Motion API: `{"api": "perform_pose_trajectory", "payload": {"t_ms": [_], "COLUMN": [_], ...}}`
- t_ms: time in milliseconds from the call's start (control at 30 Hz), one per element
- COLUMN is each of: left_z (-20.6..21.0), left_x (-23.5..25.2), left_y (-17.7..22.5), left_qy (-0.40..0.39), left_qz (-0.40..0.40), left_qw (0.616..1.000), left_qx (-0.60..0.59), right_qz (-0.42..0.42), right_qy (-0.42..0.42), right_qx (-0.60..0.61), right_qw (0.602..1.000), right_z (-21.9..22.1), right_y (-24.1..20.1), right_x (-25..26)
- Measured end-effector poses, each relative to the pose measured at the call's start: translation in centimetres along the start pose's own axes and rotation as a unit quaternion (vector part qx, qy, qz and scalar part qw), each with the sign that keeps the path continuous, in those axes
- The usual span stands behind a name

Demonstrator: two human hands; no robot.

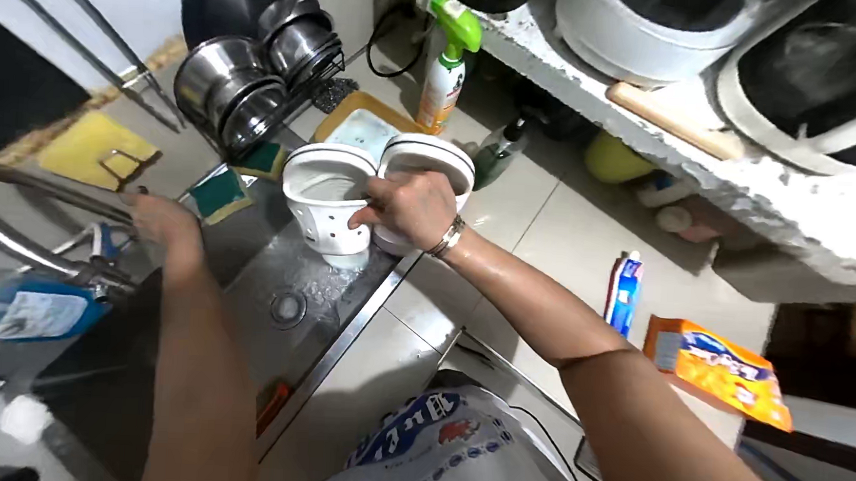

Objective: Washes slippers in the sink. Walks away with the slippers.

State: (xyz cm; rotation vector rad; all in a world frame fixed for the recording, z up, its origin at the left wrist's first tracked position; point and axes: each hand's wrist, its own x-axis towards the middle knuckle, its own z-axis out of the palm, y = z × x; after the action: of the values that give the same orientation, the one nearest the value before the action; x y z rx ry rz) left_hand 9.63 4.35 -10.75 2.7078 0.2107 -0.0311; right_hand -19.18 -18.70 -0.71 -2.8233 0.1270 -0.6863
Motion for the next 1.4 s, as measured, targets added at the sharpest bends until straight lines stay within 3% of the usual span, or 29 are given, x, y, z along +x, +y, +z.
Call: {"api": "perform_pose_trajectory", "payload": {"t_ms": [100,200,300,367,467,533,600,733,900,1100,1233,1400], "left_z": [2.7,5.4,8.0,8.5,9.6,11.6,13.0,14.0,15.7,12.8,13.2,13.7], "left_x": [-3.7,-10.5,-16.2,-19.7,-23.6,-25.7,-27.5,-30.2,-30.1,-27.1,-27.0,-31.1], "left_y": [-0.7,-0.3,3.0,7.3,15.1,19.6,23.0,27.1,26.5,18.9,15.5,13.3], "left_qy": [0.026,-0.017,-0.090,-0.166,-0.287,-0.316,-0.323,-0.314,-0.218,-0.188,-0.156,-0.118], "left_qz": [0.094,0.253,0.377,0.424,0.458,0.472,0.472,0.433,0.388,0.275,0.286,0.279], "left_qw": [0.994,0.966,0.913,0.871,0.816,0.797,0.800,0.840,0.893,0.929,0.924,0.901], "left_qx": [-0.040,-0.057,-0.130,-0.183,-0.205,-0.206,-0.184,-0.092,-0.061,-0.158,-0.201,-0.309], "right_qz": [0.099,0.172,0.223,0.258,0.315,0.346,0.379,0.411,0.444,0.419,0.390,0.367], "right_qy": [-0.052,-0.039,-0.017,-0.026,-0.036,-0.033,-0.040,-0.050,-0.080,-0.120,-0.122,-0.144], "right_qx": [-0.003,-0.027,-0.059,-0.081,-0.105,-0.113,-0.128,-0.159,-0.123,-0.087,-0.066,-0.086], "right_qw": [0.994,0.984,0.973,0.962,0.943,0.931,0.915,0.896,0.884,0.896,0.910,0.915], "right_z": [-3.3,-5.9,-8.2,-9.9,-12.2,-13.6,-14.7,-16.4,-17.3,-15.0,-12.8,-12.4], "right_y": [2.4,5.2,7.3,8.5,10.4,11.3,12.2,14.2,15.2,17.7,20.1,22.0], "right_x": [-0.1,-1.9,-4.5,-6.3,-8.6,-9.6,-10.2,-10.7,-9.8,-6.4,-3.5,-3.0]}}
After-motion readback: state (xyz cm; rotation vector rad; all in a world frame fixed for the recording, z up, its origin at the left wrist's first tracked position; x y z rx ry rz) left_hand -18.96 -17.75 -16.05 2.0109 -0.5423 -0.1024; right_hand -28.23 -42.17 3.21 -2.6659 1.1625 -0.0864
